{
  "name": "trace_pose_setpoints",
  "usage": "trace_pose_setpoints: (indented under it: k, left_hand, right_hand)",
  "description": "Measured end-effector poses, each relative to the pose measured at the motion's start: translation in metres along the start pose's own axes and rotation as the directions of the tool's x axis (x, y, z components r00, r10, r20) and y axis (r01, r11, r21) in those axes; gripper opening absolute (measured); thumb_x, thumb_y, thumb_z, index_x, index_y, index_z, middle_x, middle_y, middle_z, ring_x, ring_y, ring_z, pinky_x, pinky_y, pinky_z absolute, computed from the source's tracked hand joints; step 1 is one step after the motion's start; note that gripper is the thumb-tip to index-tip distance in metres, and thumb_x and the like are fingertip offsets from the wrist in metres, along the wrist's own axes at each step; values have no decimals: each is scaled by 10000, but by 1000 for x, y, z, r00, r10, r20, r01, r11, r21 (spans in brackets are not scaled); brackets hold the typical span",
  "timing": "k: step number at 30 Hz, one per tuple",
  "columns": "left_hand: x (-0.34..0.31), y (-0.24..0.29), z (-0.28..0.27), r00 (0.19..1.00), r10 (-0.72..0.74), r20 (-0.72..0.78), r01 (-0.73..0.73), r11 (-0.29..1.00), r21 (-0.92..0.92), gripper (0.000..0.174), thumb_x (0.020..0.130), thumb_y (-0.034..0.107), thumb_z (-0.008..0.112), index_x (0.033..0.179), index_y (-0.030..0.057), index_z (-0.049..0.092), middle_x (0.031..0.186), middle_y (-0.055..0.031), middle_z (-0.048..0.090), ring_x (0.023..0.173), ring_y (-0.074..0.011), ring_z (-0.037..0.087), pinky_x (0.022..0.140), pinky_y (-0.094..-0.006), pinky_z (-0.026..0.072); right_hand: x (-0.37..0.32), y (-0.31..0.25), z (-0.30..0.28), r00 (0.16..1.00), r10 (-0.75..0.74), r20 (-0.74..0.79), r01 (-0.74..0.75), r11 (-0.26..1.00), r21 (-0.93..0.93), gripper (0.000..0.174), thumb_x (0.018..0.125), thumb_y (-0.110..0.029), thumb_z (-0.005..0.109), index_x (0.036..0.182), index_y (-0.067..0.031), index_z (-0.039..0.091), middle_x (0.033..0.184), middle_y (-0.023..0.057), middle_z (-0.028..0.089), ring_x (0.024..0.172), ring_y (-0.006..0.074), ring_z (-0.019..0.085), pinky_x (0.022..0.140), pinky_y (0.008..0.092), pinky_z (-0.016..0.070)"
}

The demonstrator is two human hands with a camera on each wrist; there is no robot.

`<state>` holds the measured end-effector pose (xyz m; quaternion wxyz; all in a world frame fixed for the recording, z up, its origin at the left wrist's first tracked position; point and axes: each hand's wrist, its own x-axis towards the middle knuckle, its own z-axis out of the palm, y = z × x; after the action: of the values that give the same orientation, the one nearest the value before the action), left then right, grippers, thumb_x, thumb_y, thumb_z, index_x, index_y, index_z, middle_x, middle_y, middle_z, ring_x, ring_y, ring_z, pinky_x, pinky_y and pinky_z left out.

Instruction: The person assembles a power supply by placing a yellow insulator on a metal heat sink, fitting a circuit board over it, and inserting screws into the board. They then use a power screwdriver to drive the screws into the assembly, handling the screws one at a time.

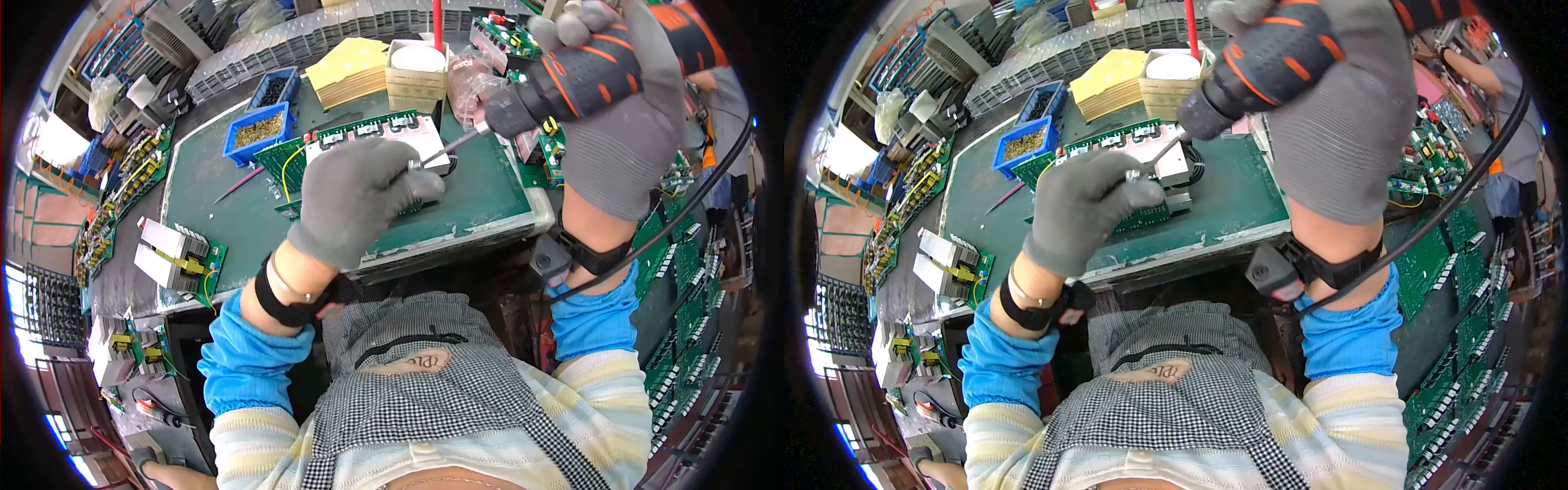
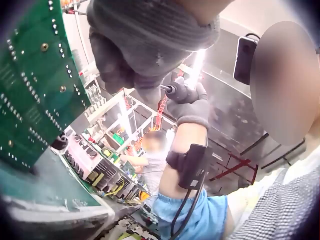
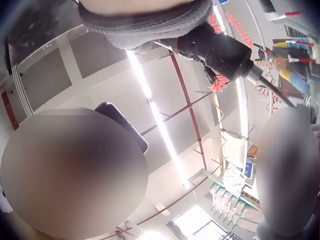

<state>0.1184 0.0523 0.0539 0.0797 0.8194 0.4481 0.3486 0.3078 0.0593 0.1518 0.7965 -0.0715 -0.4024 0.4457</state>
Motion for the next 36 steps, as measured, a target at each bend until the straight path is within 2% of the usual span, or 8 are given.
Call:
trace_pose_setpoints:
  k: [4,7,10,14,23,28,31,36]
  left_hand:
    - [20,-14,3,996,55,75,-69,979,194,253,809,302,797,927,82,754,883,-85,685,837,-313,651,754,-404,521]
    - [20,-28,-1,986,106,125,-129,973,193,253,852,275,766,1004,74,740,1022,-101,690,937,-329,644,816,-394,521]
    - [15,-42,-9,997,65,38,-70,986,152,260,894,222,725,1096,60,709,1136,-119,678,1044,-328,637,905,-392,510]
    - [8,-56,-27,992,-38,122,27,995,96,255,907,131,691,1142,34,687,1186,-120,677,1106,-286,645,969,-372,501]
    - [14,-52,-15,987,24,161,-21,1000,-22,197,841,93,761,1028,36,738,1132,-87,702,1048,-266,656,913,-359,521]
    - [20,-51,-4,975,41,217,-42,999,1,172,824,104,775,977,31,750,1037,-95,710,936,-274,666,840,-373,530]
    - [23,-47,-6,966,28,258,-32,999,13,164,812,109,782,954,32,754,956,-111,704,874,-279,666,803,-381,532]
    - [23,-44,-7,960,66,271,-75,997,23,151,811,110,780,932,23,756,874,-129,696,815,-272,661,767,-375,538]
  right_hand:
    - [4,13,6,998,30,-52,-44,959,-279,233,915,-189,694,1038,-13,601,763,60,622,676,174,637,687,339,553]
    - [1,16,-4,996,80,27,-74,981,-181,192,898,-145,705,1019,-25,616,757,62,644,677,170,653,663,317,548]
    - [11,28,-13,992,100,72,-74,953,-295,210,895,-135,704,1038,-24,597,743,69,646,649,166,646,631,306,543]
    - [12,36,-8,984,155,85,-120,939,-321,227,894,-134,707,1044,-31,572,729,80,647,620,163,637,602,297,528]
    - [16,41,11,961,242,130,-163,883,-440,283,862,-105,749,1057,-55,550,766,30,604,667,116,613,621,272,490]
    - [21,38,11,833,358,422,-232,918,-321,330,857,-108,771,1094,-59,546,766,-11,563,608,79,553,553,249,458]
    - [17,43,27,828,420,372,-241,865,-440,374,862,-127,781,1128,-52,529,753,-23,551,544,66,516,488,232,434]
    - [23,48,12,770,408,490,-248,900,-358,400,858,-122,777,1147,-54,509,751,-19,540,555,70,514,496,237,432]
